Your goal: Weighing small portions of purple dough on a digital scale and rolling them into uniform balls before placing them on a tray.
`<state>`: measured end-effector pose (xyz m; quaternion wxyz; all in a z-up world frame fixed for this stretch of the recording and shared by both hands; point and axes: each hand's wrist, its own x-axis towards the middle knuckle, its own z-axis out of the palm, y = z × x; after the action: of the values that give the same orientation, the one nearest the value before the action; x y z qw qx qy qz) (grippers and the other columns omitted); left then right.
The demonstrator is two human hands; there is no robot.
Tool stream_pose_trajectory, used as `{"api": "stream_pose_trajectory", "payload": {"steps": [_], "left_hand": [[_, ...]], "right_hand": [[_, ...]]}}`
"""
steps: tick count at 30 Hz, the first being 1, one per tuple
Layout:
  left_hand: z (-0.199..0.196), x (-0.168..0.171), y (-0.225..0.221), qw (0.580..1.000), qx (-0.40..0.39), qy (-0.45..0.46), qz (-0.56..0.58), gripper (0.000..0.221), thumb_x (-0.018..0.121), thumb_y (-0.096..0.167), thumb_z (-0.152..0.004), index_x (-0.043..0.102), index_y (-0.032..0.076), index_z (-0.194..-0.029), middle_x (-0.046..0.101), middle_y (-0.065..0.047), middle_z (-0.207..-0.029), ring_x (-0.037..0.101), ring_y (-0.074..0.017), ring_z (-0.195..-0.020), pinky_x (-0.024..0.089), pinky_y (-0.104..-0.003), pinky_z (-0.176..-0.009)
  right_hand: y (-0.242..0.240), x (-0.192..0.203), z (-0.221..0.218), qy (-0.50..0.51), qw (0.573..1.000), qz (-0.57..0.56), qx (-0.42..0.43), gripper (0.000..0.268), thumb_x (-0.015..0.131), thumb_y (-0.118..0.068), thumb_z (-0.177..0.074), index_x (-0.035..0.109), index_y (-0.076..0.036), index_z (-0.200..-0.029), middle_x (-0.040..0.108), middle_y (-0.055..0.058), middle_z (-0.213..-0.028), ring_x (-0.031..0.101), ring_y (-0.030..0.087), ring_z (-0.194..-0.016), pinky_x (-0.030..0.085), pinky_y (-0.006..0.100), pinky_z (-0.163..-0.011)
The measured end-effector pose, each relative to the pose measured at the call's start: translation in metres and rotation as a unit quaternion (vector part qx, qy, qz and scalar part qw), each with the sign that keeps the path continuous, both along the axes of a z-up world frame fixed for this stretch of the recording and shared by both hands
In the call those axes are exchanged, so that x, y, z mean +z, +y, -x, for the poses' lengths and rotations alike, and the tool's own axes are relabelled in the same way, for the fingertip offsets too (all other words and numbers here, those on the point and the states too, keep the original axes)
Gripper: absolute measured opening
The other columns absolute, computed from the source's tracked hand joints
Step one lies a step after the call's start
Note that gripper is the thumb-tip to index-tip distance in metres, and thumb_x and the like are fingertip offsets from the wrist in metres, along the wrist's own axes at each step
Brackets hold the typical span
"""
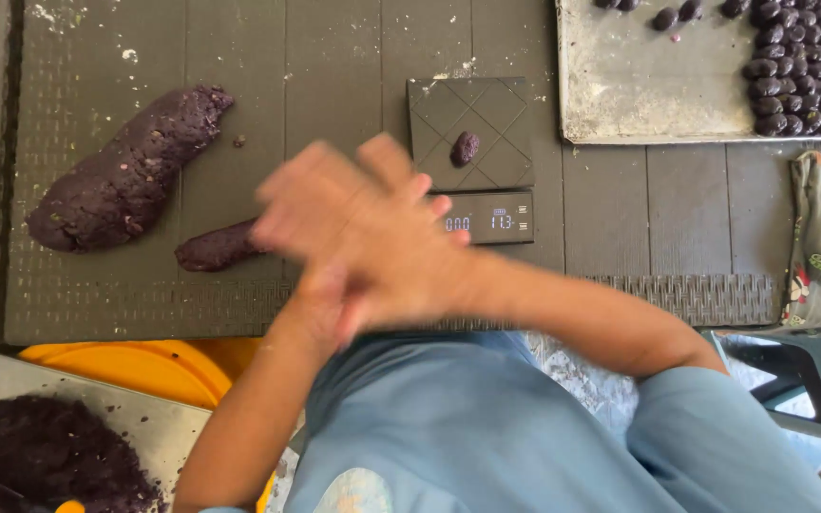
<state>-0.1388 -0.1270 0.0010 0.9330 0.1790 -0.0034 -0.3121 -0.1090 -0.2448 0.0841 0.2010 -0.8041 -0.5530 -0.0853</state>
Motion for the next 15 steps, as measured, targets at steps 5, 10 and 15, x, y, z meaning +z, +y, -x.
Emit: {"api": "stream_pose_trajectory", "payload": {"steps": [5, 10, 15], "left_hand": [[-0.014, 0.038, -0.017, 0.978, 0.152, 0.037, -0.135, 0.05, 0.053, 0.035, -0.093, 0.053, -0.002, -0.128, 0.06, -0.014, -0.114, 0.063, -0.0292, -0.098, 0.052, -0.038, -0.086], [-0.055, 0.033, -0.04, 0.704, 0.165, -0.414, -0.554, 0.046, 0.053, 0.014, -0.099, 0.04, 0.018, -0.143, 0.029, -0.014, -0.158, 0.029, -0.0218, -0.148, 0.03, -0.036, -0.118], [-0.06, 0.037, -0.046, 0.367, 0.259, -0.601, -0.661, 0.066, 0.084, 0.006, -0.087, 0.043, 0.01, -0.139, 0.045, -0.01, -0.142, 0.045, -0.037, -0.132, 0.04, -0.047, -0.111]], "right_hand": [[-0.095, -0.053, -0.072, -0.117, 0.966, 0.036, -0.229, 0.026, 0.056, -0.035, -0.101, 0.069, -0.018, -0.117, 0.057, 0.0, -0.136, 0.039, 0.03, -0.131, 0.028, 0.05, -0.09], [-0.119, -0.066, -0.075, 0.007, 0.971, -0.074, -0.228, 0.002, 0.071, -0.012, -0.093, 0.071, -0.012, -0.095, 0.059, 0.003, -0.111, 0.044, 0.027, -0.102, 0.029, 0.043, -0.077], [-0.122, -0.032, -0.064, 0.264, 0.909, -0.226, -0.231, 0.011, 0.071, -0.004, -0.092, 0.066, -0.005, -0.101, 0.067, 0.006, -0.099, 0.06, 0.016, -0.093, 0.046, 0.028, -0.087]]}}
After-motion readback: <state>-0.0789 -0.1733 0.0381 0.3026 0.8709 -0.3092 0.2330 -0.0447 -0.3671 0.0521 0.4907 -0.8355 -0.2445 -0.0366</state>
